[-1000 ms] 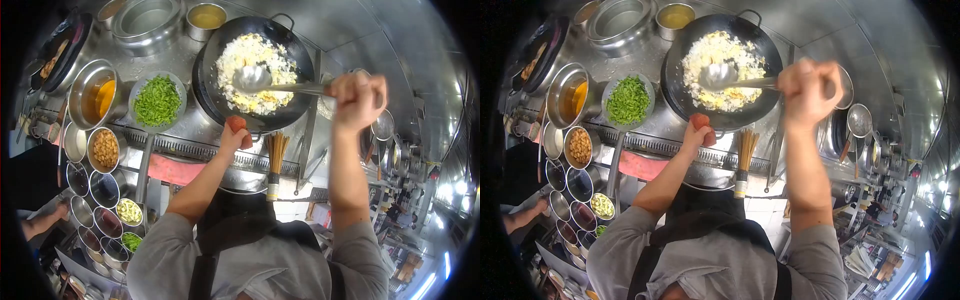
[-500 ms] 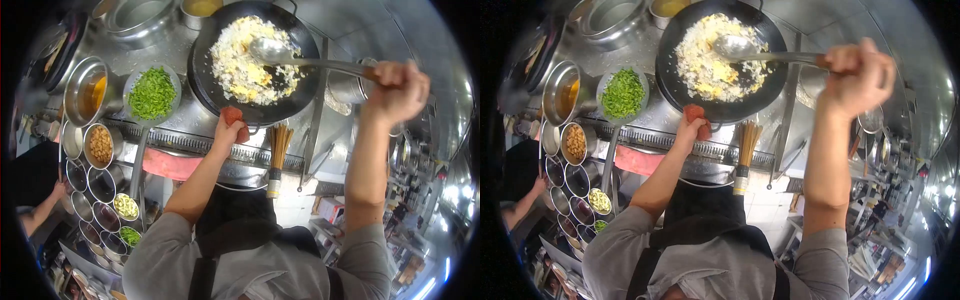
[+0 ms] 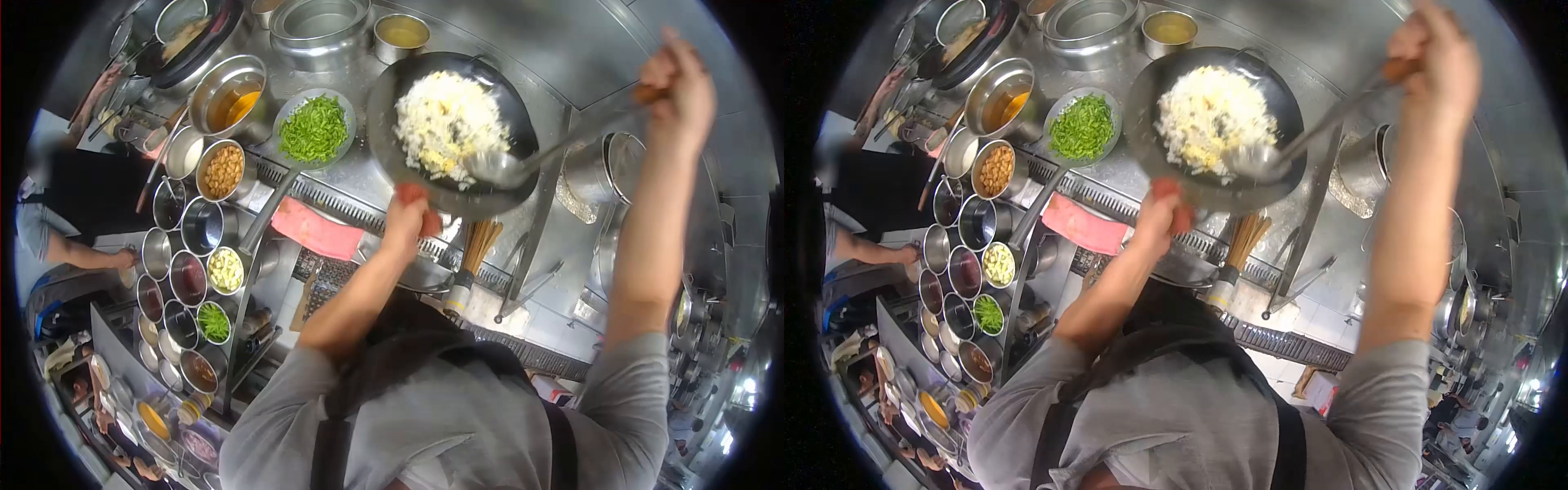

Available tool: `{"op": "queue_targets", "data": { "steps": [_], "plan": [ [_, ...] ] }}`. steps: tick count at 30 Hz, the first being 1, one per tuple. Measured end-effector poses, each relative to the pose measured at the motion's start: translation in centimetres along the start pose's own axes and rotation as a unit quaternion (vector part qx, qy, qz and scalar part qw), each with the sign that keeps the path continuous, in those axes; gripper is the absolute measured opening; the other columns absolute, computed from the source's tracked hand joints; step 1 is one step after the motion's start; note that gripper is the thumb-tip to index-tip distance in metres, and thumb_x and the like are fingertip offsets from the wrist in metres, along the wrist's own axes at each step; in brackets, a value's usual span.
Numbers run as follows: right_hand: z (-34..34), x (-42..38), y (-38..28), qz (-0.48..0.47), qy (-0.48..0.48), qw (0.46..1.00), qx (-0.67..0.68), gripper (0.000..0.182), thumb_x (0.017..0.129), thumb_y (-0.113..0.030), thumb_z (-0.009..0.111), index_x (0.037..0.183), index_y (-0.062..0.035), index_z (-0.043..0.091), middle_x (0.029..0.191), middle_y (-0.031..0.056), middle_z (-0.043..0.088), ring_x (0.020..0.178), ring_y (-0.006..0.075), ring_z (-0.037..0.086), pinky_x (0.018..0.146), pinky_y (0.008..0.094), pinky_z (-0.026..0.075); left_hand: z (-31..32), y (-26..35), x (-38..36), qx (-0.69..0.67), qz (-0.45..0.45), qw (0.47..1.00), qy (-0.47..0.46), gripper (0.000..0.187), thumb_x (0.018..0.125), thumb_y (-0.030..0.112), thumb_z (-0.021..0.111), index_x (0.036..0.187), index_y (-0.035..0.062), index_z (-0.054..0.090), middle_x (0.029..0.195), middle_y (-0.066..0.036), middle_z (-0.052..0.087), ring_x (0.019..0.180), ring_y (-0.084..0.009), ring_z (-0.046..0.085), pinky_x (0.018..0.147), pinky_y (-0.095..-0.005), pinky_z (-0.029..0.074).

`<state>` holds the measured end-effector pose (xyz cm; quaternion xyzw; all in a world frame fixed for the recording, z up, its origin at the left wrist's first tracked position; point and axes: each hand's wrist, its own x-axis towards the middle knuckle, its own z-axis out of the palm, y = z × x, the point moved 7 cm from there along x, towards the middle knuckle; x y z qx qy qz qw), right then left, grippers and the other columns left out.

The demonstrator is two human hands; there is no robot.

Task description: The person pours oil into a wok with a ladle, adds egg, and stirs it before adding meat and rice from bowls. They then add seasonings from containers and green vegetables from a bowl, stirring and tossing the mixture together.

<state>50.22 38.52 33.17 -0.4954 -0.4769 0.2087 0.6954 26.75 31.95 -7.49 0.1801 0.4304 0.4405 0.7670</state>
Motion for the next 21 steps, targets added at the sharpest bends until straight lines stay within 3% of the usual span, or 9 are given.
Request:
{"op": "queue_targets", "data": {
  "steps": [3, 4, 6, 8, 13, 15, 17, 19, 21],
  "plan": [
    [-0.9, 0.1, -5.6, 0.002, -0.053, 0.994, 0.096, 0.016, 0.090, -0.009, 0.058, 0.076, -0.0053, 0.052, 0.055, -0.0036, 0.032, 0.043, 0.0068, 0.030, 0.045, 0.0225, 0.027, 0.6, 3.0, -10.7, 0.021, -0.026, 0.999, 0.019, 0.032, 0.076, 0.000, 0.047, 0.107, 0.0072, 0.047, 0.080, -0.010, 0.055, 0.064, -0.0248, 0.059, 0.049, -0.0394, 0.048],
    [-1.1, 0.2, -4.4, 0.021, -0.082, 0.989, 0.123, 0.018, 0.089, -0.011, 0.061, 0.074, -0.0065, 0.051, 0.055, -0.0033, 0.036, 0.044, 0.0077, 0.033, 0.045, 0.0230, 0.030, 0.3, 2.3, -10.1, 0.013, -0.051, 0.999, 0.001, 0.030, 0.076, 0.000, 0.047, 0.105, 0.0072, 0.048, 0.079, -0.010, 0.055, 0.064, -0.0257, 0.059, 0.049, -0.0399, 0.048],
    [-1.0, -2.5, 0.7, 0.051, 0.068, 0.995, 0.057, 0.022, 0.086, -0.012, 0.064, 0.070, -0.0076, 0.050, 0.056, -0.0030, 0.039, 0.045, 0.0093, 0.037, 0.046, 0.0238, 0.033, 0.4, 0.5, -5.1, 0.010, -0.061, 0.995, -0.073, 0.025, 0.076, 0.000, 0.047, 0.100, 0.0073, 0.048, 0.075, -0.010, 0.053, 0.064, -0.0268, 0.058, 0.051, -0.0418, 0.048],
    [-2.3, -3.2, 5.4, -0.005, 0.148, 0.989, 0.007, 0.017, 0.082, -0.011, 0.067, 0.079, -0.0062, 0.051, 0.050, 0.0017, 0.045, 0.036, 0.0137, 0.043, 0.034, 0.0264, 0.034, 1.0, -0.4, -1.9, 0.018, -0.031, 0.999, -0.032, 0.020, 0.078, 0.001, 0.049, 0.096, 0.0090, 0.048, 0.073, -0.009, 0.052, 0.059, -0.0241, 0.055, 0.051, -0.0396, 0.047],
    [-3.5, -4.8, 2.0, -0.089, 0.147, 0.980, 0.101, 0.022, 0.082, -0.006, 0.063, 0.070, -0.0086, 0.044, 0.050, 0.0010, 0.042, 0.035, 0.0129, 0.039, 0.035, 0.0281, 0.034, -6.7, -7.8, -6.4, 0.029, -0.060, 0.995, -0.079, 0.036, 0.073, -0.004, 0.044, 0.105, 0.0120, 0.048, 0.082, -0.010, 0.057, 0.065, -0.0211, 0.058, 0.051, -0.0385, 0.050],
    [-4.5, -4.9, -1.8, -0.098, 0.100, 0.979, 0.147, 0.022, 0.082, -0.006, 0.062, 0.069, -0.0086, 0.044, 0.050, 0.0001, 0.040, 0.035, 0.0124, 0.038, 0.035, 0.0275, 0.034, -6.2, -4.9, -14.6, 0.077, -0.120, 0.987, 0.074, 0.038, 0.069, -0.004, 0.042, 0.102, 0.0136, 0.046, 0.070, -0.008, 0.049, 0.057, -0.0207, 0.053, 0.049, -0.0403, 0.048],
    [-4.4, -5.8, -4.1, -0.115, 0.080, 0.979, 0.145, 0.019, 0.081, -0.007, 0.061, 0.070, -0.0087, 0.046, 0.050, -0.0004, 0.040, 0.036, 0.0112, 0.039, 0.035, 0.0263, 0.034, -2.5, -1.6, -15.7, 0.021, -0.082, 0.994, 0.065, 0.029, 0.074, -0.002, 0.043, 0.099, 0.0117, 0.047, 0.063, -0.007, 0.046, 0.053, -0.0192, 0.049, 0.049, -0.0416, 0.047],
    [-3.4, -6.7, -3.9, -0.093, 0.106, 0.988, 0.067, 0.021, 0.081, -0.007, 0.062, 0.069, -0.0093, 0.045, 0.050, 0.0001, 0.041, 0.035, 0.0115, 0.040, 0.034, 0.0262, 0.033, 0.5, 0.5, -10.4, 0.000, 0.000, 0.997, -0.079, 0.016, 0.074, 0.001, 0.048, 0.085, 0.0109, 0.051, 0.061, -0.005, 0.047, 0.053, -0.0193, 0.047, 0.052, -0.0375, 0.042],
    [-1.2, -7.9, -0.6, -0.018, 0.126, 0.991, 0.030, 0.020, 0.082, -0.007, 0.062, 0.070, -0.0095, 0.046, 0.050, -0.0002, 0.043, 0.036, 0.0105, 0.041, 0.032, 0.0254, 0.032, 2.7, 0.0, -3.3, 0.001, -0.008, 0.992, -0.127, 0.008, 0.077, 0.003, 0.049, 0.077, 0.0109, 0.049, 0.058, -0.003, 0.044, 0.050, -0.0166, 0.044, 0.049, -0.0339, 0.039]
  ]
}}
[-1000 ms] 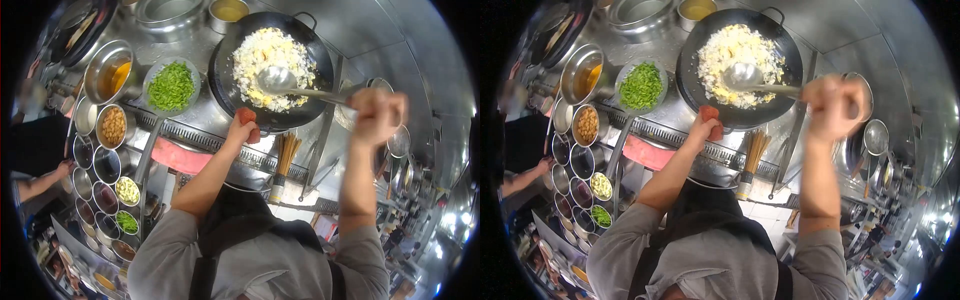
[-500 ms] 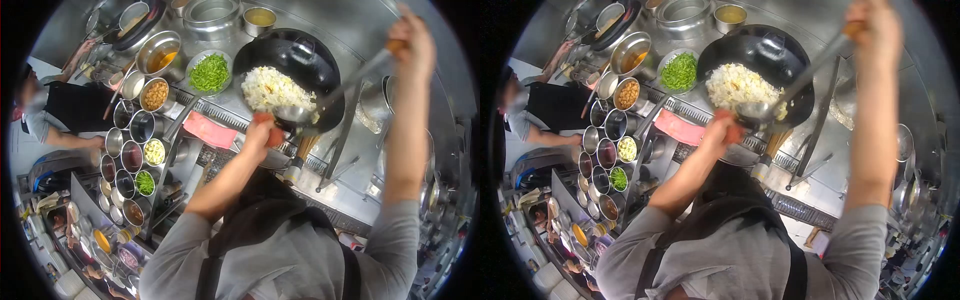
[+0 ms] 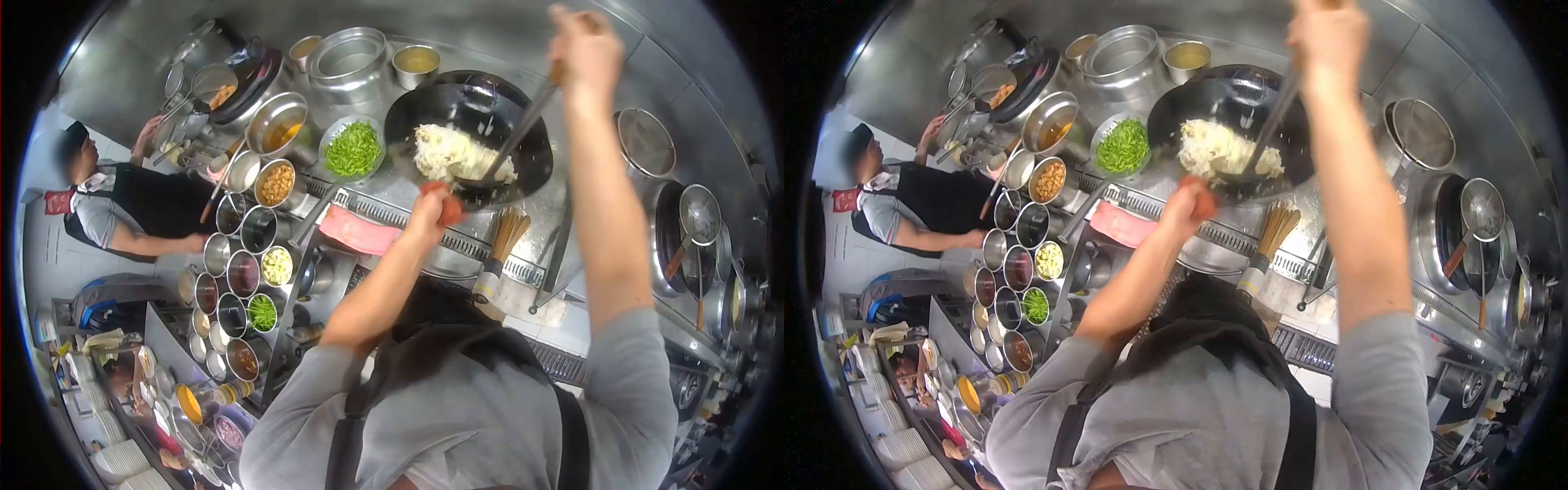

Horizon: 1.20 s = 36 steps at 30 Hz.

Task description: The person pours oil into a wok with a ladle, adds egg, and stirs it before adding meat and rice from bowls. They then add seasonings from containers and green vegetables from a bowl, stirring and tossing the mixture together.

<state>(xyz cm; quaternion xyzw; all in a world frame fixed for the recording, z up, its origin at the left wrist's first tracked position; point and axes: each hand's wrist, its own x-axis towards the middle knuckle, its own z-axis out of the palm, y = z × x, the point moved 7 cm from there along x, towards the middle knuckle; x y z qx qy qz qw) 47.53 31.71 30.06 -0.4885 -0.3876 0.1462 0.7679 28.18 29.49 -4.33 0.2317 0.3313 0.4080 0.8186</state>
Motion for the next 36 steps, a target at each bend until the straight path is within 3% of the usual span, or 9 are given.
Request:
{"op": "queue_targets", "data": {
  "steps": [4, 5, 9, 14, 15, 18, 22, 29, 36],
  "plan": [
    [-0.3, 2.1, 7.7, -0.136, 0.016, 0.984, -0.112, 0.022, 0.078, -0.016, 0.073, 0.074, -0.0030, 0.055, 0.053, 0.0028, 0.052, 0.041, 0.0107, 0.049, 0.038, 0.0255, 0.034, -2.8, -2.4, 2.3, 0.061, 0.017, 0.998, 0.031, 0.012, 0.080, 0.003, 0.048, 0.073, 0.0132, 0.047, 0.058, -0.002, 0.045, 0.045, -0.0158, 0.040, 0.046, -0.0319, 0.035],
    [-0.6, 1.9, 6.8, -0.070, 0.007, 0.995, -0.078, 0.023, 0.073, -0.020, 0.072, 0.074, -0.0013, 0.059, 0.062, 0.0057, 0.059, 0.058, 0.0171, 0.054, 0.059, 0.0315, 0.046, -5.4, -4.5, 1.2, 0.022, -0.021, 0.999, -0.031, 0.018, 0.083, 0.003, 0.046, 0.095, 0.0162, 0.046, 0.064, -0.004, 0.048, 0.051, -0.0181, 0.049, 0.054, -0.0379, 0.049],
    [-1.4, 2.8, -2.2, -0.076, -0.043, 0.996, 0.003, 0.020, 0.078, -0.015, 0.070, 0.071, -0.0042, 0.054, 0.053, 0.0030, 0.052, 0.043, 0.0095, 0.048, 0.042, 0.0254, 0.037, -5.8, -2.5, -10.1, 0.097, -0.113, 0.966, 0.211, 0.015, 0.084, 0.004, 0.048, 0.092, 0.0177, 0.047, 0.060, -0.003, 0.045, 0.047, -0.0162, 0.045, 0.043, -0.0362, 0.040],
    [1.3, 1.5, 1.5, -0.028, -0.026, 0.999, -0.020, 0.020, 0.078, -0.016, 0.071, 0.077, -0.0035, 0.055, 0.052, 0.0025, 0.051, 0.041, 0.0097, 0.046, 0.039, 0.0253, 0.034, -1.8, 0.8, 1.1, -0.007, -0.044, 0.999, -0.011, 0.016, 0.079, 0.003, 0.048, 0.091, 0.0131, 0.051, 0.056, -0.004, 0.042, 0.047, -0.0172, 0.043, 0.051, -0.0370, 0.043],
    [1.9, 1.0, 3.7, -0.026, -0.015, 0.999, -0.039, 0.020, 0.078, -0.015, 0.071, 0.078, -0.0017, 0.055, 0.052, 0.0026, 0.051, 0.041, 0.0097, 0.047, 0.039, 0.0259, 0.034, -1.0, 1.1, 1.7, 0.016, -0.062, 0.991, 0.116, 0.017, 0.080, 0.002, 0.049, 0.094, 0.0113, 0.051, 0.063, -0.005, 0.048, 0.048, -0.0193, 0.047, 0.051, -0.0376, 0.046],
    [1.9, 0.8, 6.5, -0.060, 0.028, 0.998, -0.024, 0.020, 0.079, -0.012, 0.070, 0.076, -0.0024, 0.054, 0.053, 0.0029, 0.053, 0.041, 0.0100, 0.049, 0.038, 0.0257, 0.036, -6.3, -3.3, 5.0, 0.090, -0.006, 0.996, -0.008, 0.015, 0.085, 0.008, 0.050, 0.100, 0.0108, 0.049, 0.068, -0.011, 0.057, 0.052, -0.0246, 0.056, 0.047, -0.0408, 0.049],
    [-0.1, 2.2, -0.4, -0.112, 0.016, 0.993, -0.013, 0.019, 0.080, -0.010, 0.071, 0.075, -0.0044, 0.053, 0.049, 0.0026, 0.050, 0.040, 0.0104, 0.048, 0.037, 0.0254, 0.035, -5.7, -1.5, -4.6, 0.057, -0.077, 0.977, 0.189, 0.021, 0.077, -0.001, 0.044, 0.094, 0.0096, 0.051, 0.065, -0.012, 0.054, 0.050, -0.0255, 0.055, 0.041, -0.0393, 0.043],
    [1.6, 2.0, -9.2, -0.258, -0.097, 0.955, 0.111, 0.017, 0.082, -0.002, 0.062, 0.071, -0.0027, 0.049, 0.049, 0.0047, 0.041, 0.038, 0.0133, 0.038, 0.039, 0.0291, 0.035, -5.6, -1.4, 9.4, 0.045, -0.035, 0.994, 0.090, 0.026, 0.072, 0.000, 0.045, 0.096, 0.0100, 0.049, 0.070, -0.011, 0.056, 0.063, -0.0249, 0.060, 0.050, -0.0419, 0.051],
    [4.5, 3.0, 12.7, -0.074, -0.098, 0.992, 0.038, 0.025, 0.084, -0.003, 0.061, 0.068, -0.0052, 0.042, 0.048, 0.0022, 0.038, 0.037, 0.0118, 0.037, 0.036, 0.0292, 0.031, -9.8, -6.0, 13.9, 0.122, 0.026, 0.989, 0.085, 0.033, 0.074, -0.004, 0.044, 0.104, 0.0077, 0.048, 0.078, -0.010, 0.056, 0.064, -0.0226, 0.060, 0.050, -0.0391, 0.050]
  ]
}}
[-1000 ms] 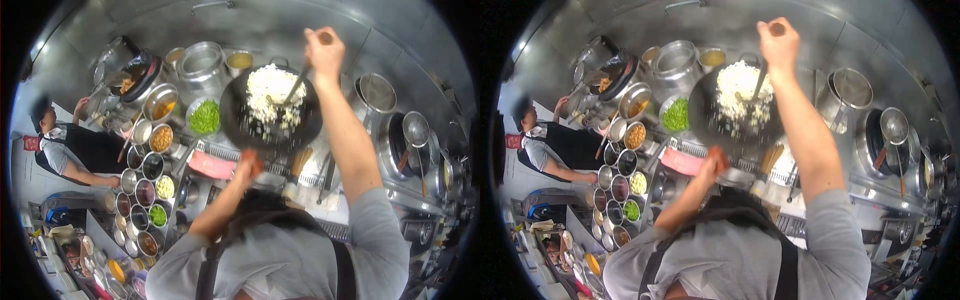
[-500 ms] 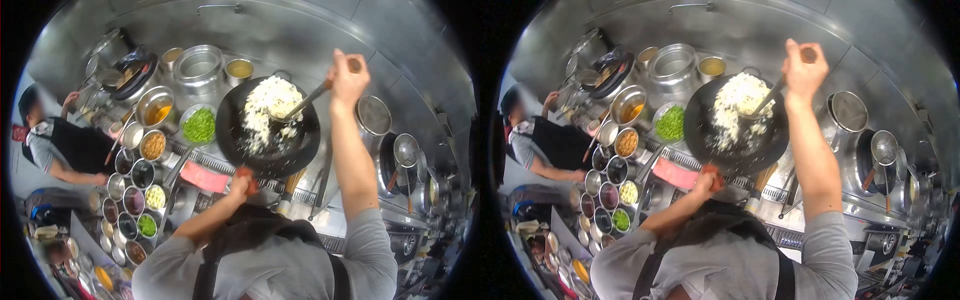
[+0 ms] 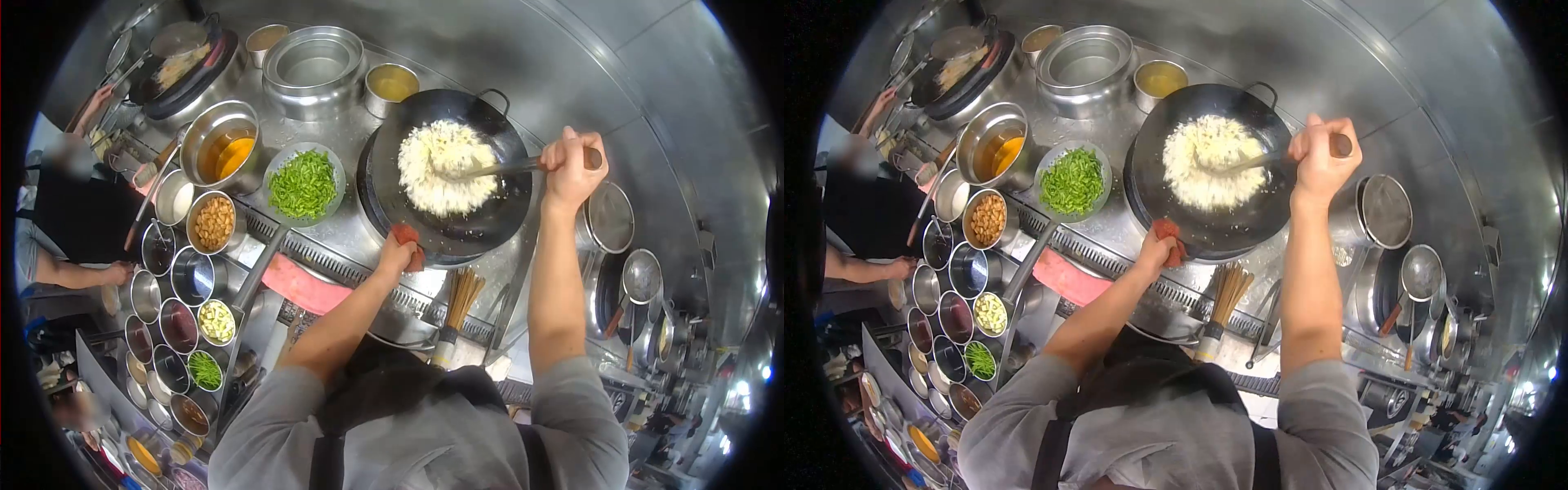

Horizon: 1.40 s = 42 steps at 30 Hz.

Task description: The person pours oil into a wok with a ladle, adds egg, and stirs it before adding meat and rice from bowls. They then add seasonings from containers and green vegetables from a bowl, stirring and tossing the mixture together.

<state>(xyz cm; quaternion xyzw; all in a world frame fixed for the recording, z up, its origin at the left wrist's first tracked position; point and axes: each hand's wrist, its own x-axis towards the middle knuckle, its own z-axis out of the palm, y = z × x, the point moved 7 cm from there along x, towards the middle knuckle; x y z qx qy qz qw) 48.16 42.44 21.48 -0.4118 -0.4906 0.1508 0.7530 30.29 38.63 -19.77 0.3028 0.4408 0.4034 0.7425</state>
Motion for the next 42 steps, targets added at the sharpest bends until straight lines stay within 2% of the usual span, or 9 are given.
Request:
{"op": "queue_targets", "data": {
  "steps": [9, 12, 13, 22, 26, 30, 32, 40, 42],
  "plan": [
    [3.8, 3.9, -9.1, -0.086, -0.036, 0.995, -0.033, 0.019, 0.081, -0.004, 0.064, 0.069, -0.0030, 0.050, 0.048, 0.0039, 0.044, 0.037, 0.0113, 0.038, 0.037, 0.0254, 0.030, -0.9, -0.5, 0.7, 0.067, 0.034, 0.997, -0.002, 0.036, 0.074, -0.007, 0.046, 0.108, 0.0044, 0.048, 0.087, -0.007, 0.055, 0.067, -0.0188, 0.060, 0.059, -0.0311, 0.049],
    [0.0, 1.7, -0.4, -0.029, 0.089, 0.989, -0.113, 0.022, 0.081, 0.002, 0.062, 0.068, -0.0037, 0.046, 0.048, 0.0028, 0.040, 0.037, 0.0111, 0.036, 0.037, 0.0277, 0.032, -1.1, -0.4, 0.4, 0.097, 0.017, 0.995, 0.016, 0.036, 0.074, -0.006, 0.046, 0.108, 0.0043, 0.048, 0.088, -0.006, 0.055, 0.071, -0.0180, 0.059, 0.060, -0.0298, 0.048],
    [-0.2, 1.2, 1.5, 0.001, 0.048, 0.998, 0.047, 0.022, 0.080, 0.003, 0.064, 0.070, -0.0041, 0.046, 0.048, 0.0027, 0.041, 0.038, 0.0111, 0.037, 0.037, 0.0283, 0.032, -0.6, 0.8, -0.6, 0.084, 0.021, 0.996, 0.017, 0.036, 0.074, -0.006, 0.047, 0.108, 0.0042, 0.048, 0.088, -0.007, 0.055, 0.070, -0.0185, 0.059, 0.059, -0.0301, 0.048],
    [4.7, -0.9, -6.0, -0.049, -0.102, 0.988, 0.108, 0.015, 0.081, 0.003, 0.062, 0.071, -0.0014, 0.051, 0.053, 0.0053, 0.046, 0.041, 0.0111, 0.041, 0.038, 0.0268, 0.033, -0.7, 1.0, 0.1, 0.077, 0.024, 0.997, 0.010, 0.038, 0.073, -0.006, 0.047, 0.110, 0.0051, 0.046, 0.085, -0.009, 0.056, 0.068, -0.0202, 0.060, 0.054, -0.0334, 0.050],
    [3.0, -2.6, 1.6, -0.042, -0.068, 0.990, -0.115, 0.020, 0.078, 0.003, 0.068, 0.069, -0.0034, 0.051, 0.057, 0.0027, 0.051, 0.047, 0.0097, 0.048, 0.043, 0.0248, 0.035, -0.6, 1.0, 0.4, 0.063, 0.032, 0.997, 0.004, 0.038, 0.074, -0.005, 0.048, 0.110, 0.0052, 0.047, 0.085, -0.008, 0.056, 0.067, -0.0200, 0.060, 0.055, -0.0333, 0.050],
    [0.7, 0.3, -6.2, -0.009, 0.007, 1.000, -0.022, 0.018, 0.080, 0.001, 0.066, 0.069, -0.0035, 0.051, 0.052, 0.0041, 0.048, 0.042, 0.0111, 0.043, 0.040, 0.0259, 0.034, -0.4, 1.2, 0.7, 0.059, 0.021, 0.998, -0.008, 0.037, 0.074, -0.004, 0.049, 0.109, 0.0050, 0.047, 0.086, -0.008, 0.057, 0.067, -0.0207, 0.060, 0.057, -0.0329, 0.050],
    [0.0, -0.8, -8.7, -0.007, -0.109, 0.987, 0.117, 0.016, 0.082, 0.004, 0.060, 0.070, -0.0036, 0.052, 0.053, 0.0043, 0.048, 0.042, 0.0109, 0.043, 0.040, 0.0269, 0.035, -0.7, 0.8, 0.0, 0.060, 0.004, 0.998, -0.005, 0.036, 0.074, -0.004, 0.049, 0.109, 0.0047, 0.047, 0.086, -0.008, 0.057, 0.068, -0.0210, 0.060, 0.059, -0.0329, 0.050],
    [0.7, -4.2, -6.2, -0.017, 0.005, 1.000, 0.024, 0.020, 0.080, 0.007, 0.063, 0.071, -0.0044, 0.049, 0.053, 0.0016, 0.046, 0.045, 0.0090, 0.043, 0.041, 0.0255, 0.033, -0.5, 2.0, -0.2, 0.073, 0.007, 0.997, 0.006, 0.039, 0.073, 0.000, 0.052, 0.112, 0.0041, 0.049, 0.088, -0.008, 0.059, 0.075, -0.0204, 0.061, 0.065, -0.0340, 0.051],
    [1.1, -4.1, -9.0, -0.051, -0.107, 0.984, 0.134, 0.020, 0.080, 0.008, 0.061, 0.073, -0.0053, 0.048, 0.054, 0.0021, 0.047, 0.042, 0.0099, 0.042, 0.040, 0.0259, 0.034, -0.7, 1.9, -0.3, 0.075, 0.012, 0.997, -0.003, 0.039, 0.073, 0.001, 0.051, 0.112, 0.0037, 0.049, 0.088, -0.009, 0.059, 0.071, -0.0214, 0.061, 0.062, -0.0353, 0.051]
  ]
}}
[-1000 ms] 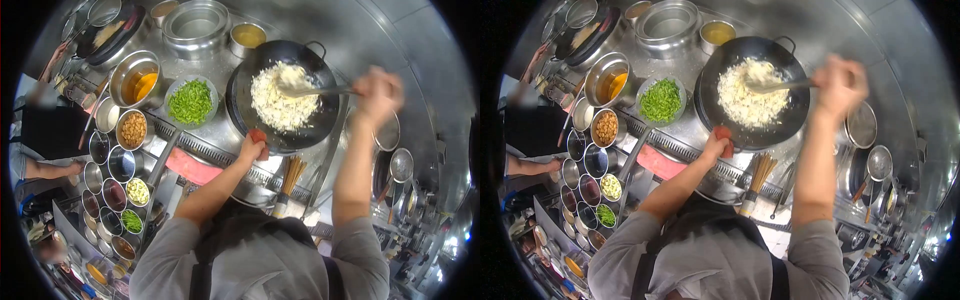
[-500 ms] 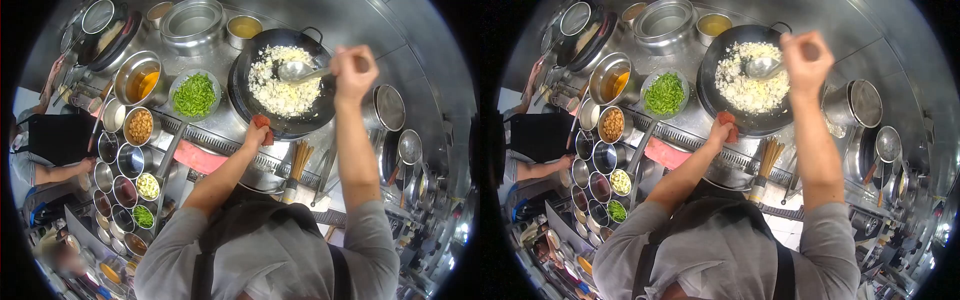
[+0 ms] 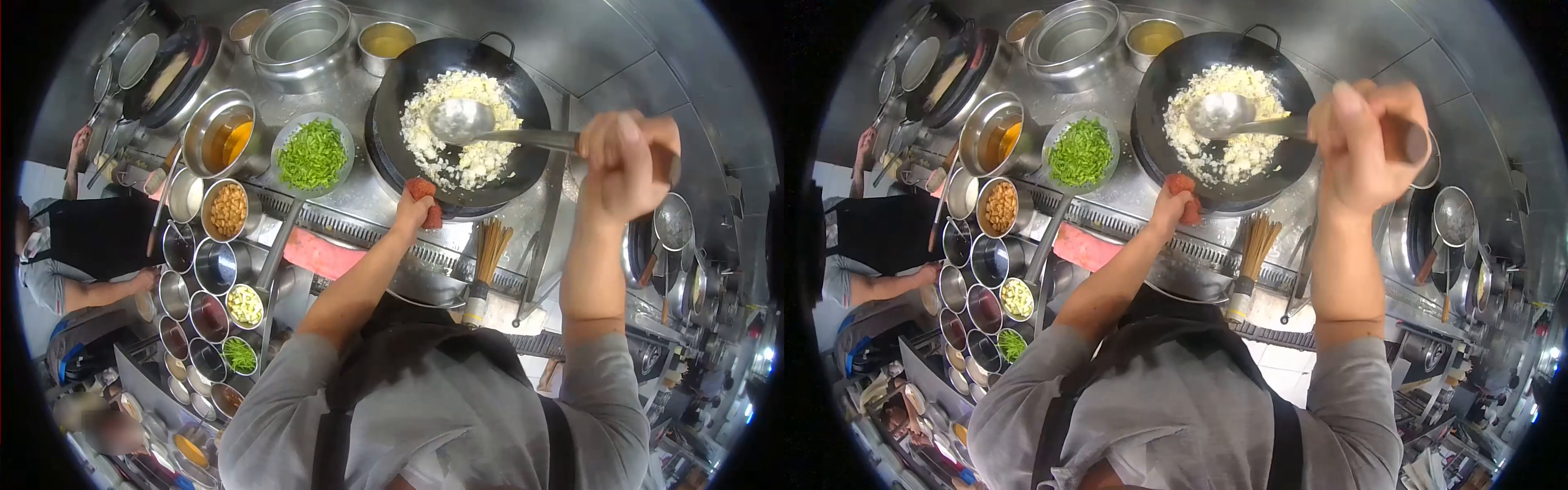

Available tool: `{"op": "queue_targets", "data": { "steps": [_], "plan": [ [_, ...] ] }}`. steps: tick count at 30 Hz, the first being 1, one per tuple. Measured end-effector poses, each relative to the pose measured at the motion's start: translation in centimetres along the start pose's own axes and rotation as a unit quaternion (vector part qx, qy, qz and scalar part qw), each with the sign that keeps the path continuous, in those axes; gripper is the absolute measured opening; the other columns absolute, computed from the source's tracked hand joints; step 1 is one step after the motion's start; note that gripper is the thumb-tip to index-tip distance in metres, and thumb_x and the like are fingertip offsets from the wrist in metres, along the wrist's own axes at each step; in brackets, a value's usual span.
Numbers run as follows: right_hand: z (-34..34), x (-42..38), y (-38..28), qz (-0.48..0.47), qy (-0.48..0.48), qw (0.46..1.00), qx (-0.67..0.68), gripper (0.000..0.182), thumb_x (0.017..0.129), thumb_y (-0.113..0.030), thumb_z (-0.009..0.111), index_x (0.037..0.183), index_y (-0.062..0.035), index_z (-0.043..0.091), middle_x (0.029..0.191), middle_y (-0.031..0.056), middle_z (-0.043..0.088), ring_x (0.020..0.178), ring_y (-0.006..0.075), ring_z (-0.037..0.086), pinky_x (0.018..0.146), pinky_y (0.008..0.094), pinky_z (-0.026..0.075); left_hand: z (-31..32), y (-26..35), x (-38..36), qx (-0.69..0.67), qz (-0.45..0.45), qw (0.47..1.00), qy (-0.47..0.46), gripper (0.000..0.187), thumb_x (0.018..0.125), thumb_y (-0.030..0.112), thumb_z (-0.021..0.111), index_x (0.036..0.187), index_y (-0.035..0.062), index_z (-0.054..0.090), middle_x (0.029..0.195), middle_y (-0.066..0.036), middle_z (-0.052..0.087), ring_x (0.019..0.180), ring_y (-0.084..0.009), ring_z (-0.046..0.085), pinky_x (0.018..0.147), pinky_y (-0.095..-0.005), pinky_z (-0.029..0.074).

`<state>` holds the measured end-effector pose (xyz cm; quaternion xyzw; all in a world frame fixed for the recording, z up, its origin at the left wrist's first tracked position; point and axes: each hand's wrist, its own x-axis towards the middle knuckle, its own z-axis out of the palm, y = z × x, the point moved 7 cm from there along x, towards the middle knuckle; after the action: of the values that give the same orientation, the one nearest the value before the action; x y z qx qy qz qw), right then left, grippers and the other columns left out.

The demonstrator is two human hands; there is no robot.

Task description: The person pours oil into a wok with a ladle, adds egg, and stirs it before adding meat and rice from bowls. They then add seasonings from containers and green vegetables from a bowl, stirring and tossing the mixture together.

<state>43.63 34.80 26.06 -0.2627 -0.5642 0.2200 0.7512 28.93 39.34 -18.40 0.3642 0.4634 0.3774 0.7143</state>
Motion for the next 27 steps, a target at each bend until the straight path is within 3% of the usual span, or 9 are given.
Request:
{"op": "queue_targets", "data": {
  "steps": [1, 5, 6, 10, 12, 16, 20, 24, 27],
  "plan": [
    [0.2, -1.2, 0.5, -0.001, -0.027, 1.000, 0.015, 0.016, 0.081, 0.008, 0.059, 0.078, -0.0050, 0.050, 0.055, 0.0030, 0.048, 0.046, 0.0102, 0.045, 0.041, 0.0253, 0.036, 0.4, 0.8, -0.6, -0.018, -0.024, 1.000, -0.005, 0.038, 0.073, 0.001, 0.051, 0.111, 0.0036, 0.048, 0.087, -0.010, 0.059, 0.070, -0.0218, 0.061, 0.060, -0.0355, 0.051],
    [-2.4, -4.3, 6.7, 0.028, 0.026, 0.968, -0.248, 0.020, 0.080, 0.001, 0.064, 0.066, -0.0054, 0.051, 0.056, -0.0008, 0.049, 0.052, 0.0070, 0.047, 0.046, 0.0219, 0.034, 0.5, 0.3, 0.2, -0.020, -0.010, 1.000, -0.013, 0.037, 0.074, 0.000, 0.049, 0.110, 0.0035, 0.048, 0.085, -0.011, 0.059, 0.069, -0.0222, 0.060, 0.057, -0.0354, 0.052],
    [-3.5, -1.7, 5.0, 0.070, 0.102, 0.978, -0.170, 0.018, 0.079, 0.000, 0.064, 0.068, -0.0054, 0.051, 0.055, 0.0009, 0.049, 0.047, 0.0078, 0.045, 0.044, 0.0227, 0.034, 0.1, 0.5, -0.2, -0.013, -0.012, 1.000, -0.017, 0.037, 0.074, 0.000, 0.049, 0.110, 0.0035, 0.048, 0.085, -0.011, 0.059, 0.069, -0.0222, 0.060, 0.057, -0.0354, 0.052],
    [-3.8, 0.7, -2.6, 0.046, 0.055, 0.995, -0.066, 0.020, 0.080, 0.002, 0.060, 0.068, -0.0058, 0.047, 0.053, 0.0036, 0.048, 0.040, 0.0093, 0.040, 0.038, 0.0258, 0.032, 0.4, 0.8, -0.8, -0.024, -0.037, 0.999, -0.020, 0.035, 0.075, 0.000, 0.049, 0.110, 0.0041, 0.048, 0.082, -0.011, 0.059, 0.069, -0.0226, 0.061, 0.057, -0.0359, 0.053],
    [-4.3, -2.8, 1.8, 0.092, 0.045, 0.989, -0.104, 0.021, 0.079, 0.006, 0.060, 0.068, -0.0053, 0.047, 0.056, 0.0043, 0.051, 0.043, 0.0082, 0.042, 0.038, 0.0251, 0.031, 0.6, 1.1, -0.7, -0.034, -0.024, 0.999, -0.025, 0.034, 0.076, 0.000, 0.049, 0.110, 0.0043, 0.048, 0.082, -0.011, 0.058, 0.069, -0.0227, 0.061, 0.058, -0.0362, 0.053],
    [-4.4, -0.8, 4.9, 0.026, 0.062, 0.964, -0.256, 0.018, 0.079, 0.002, 0.067, 0.068, -0.0024, 0.053, 0.057, 0.0020, 0.053, 0.048, 0.0075, 0.048, 0.046, 0.0232, 0.037, 0.1, 0.8, 0.1, 0.013, -0.023, 0.999, -0.025, 0.034, 0.077, 0.001, 0.049, 0.111, 0.0052, 0.048, 0.082, -0.010, 0.058, 0.072, -0.0220, 0.061, 0.060, -0.0354, 0.053],
    [-3.9, 4.7, -1.3, -0.030, 0.094, 0.984, -0.148, 0.022, 0.080, 0.002, 0.066, 0.066, -0.0039, 0.050, 0.052, 0.0042, 0.051, 0.042, 0.0102, 0.044, 0.041, 0.0252, 0.034, 0.3, 1.5, -0.6, 0.025, -0.032, 0.999, -0.035, 0.034, 0.077, 0.002, 0.051, 0.110, 0.0061, 0.049, 0.085, -0.009, 0.058, 0.073, -0.0207, 0.061, 0.062, -0.0339, 0.051],
    [-8.1, 1.6, 5.1, 0.023, 0.231, 0.945, -0.232, 0.023, 0.080, -0.001, 0.066, 0.067, -0.0038, 0.047, 0.049, 0.0035, 0.046, 0.040, 0.0113, 0.041, 0.039, 0.0268, 0.033, 0.5, 1.8, -0.7, 0.022, -0.029, 0.999, -0.036, 0.032, 0.076, 0.002, 0.051, 0.108, 0.0065, 0.049, 0.085, -0.008, 0.057, 0.072, -0.0201, 0.060, 0.061, -0.0338, 0.051],
    [-7.3, 0.9, 7.6, 0.042, 0.244, 0.960, -0.127, 0.022, 0.080, -0.004, 0.066, 0.069, -0.0038, 0.048, 0.050, 0.0043, 0.046, 0.040, 0.0124, 0.042, 0.039, 0.0276, 0.033, 0.4, 1.4, 0.3, 0.026, -0.031, 0.999, -0.036, 0.031, 0.076, 0.002, 0.051, 0.106, 0.0066, 0.049, 0.085, -0.008, 0.057, 0.072, -0.0197, 0.060, 0.061, -0.0331, 0.051]
  ]
}}
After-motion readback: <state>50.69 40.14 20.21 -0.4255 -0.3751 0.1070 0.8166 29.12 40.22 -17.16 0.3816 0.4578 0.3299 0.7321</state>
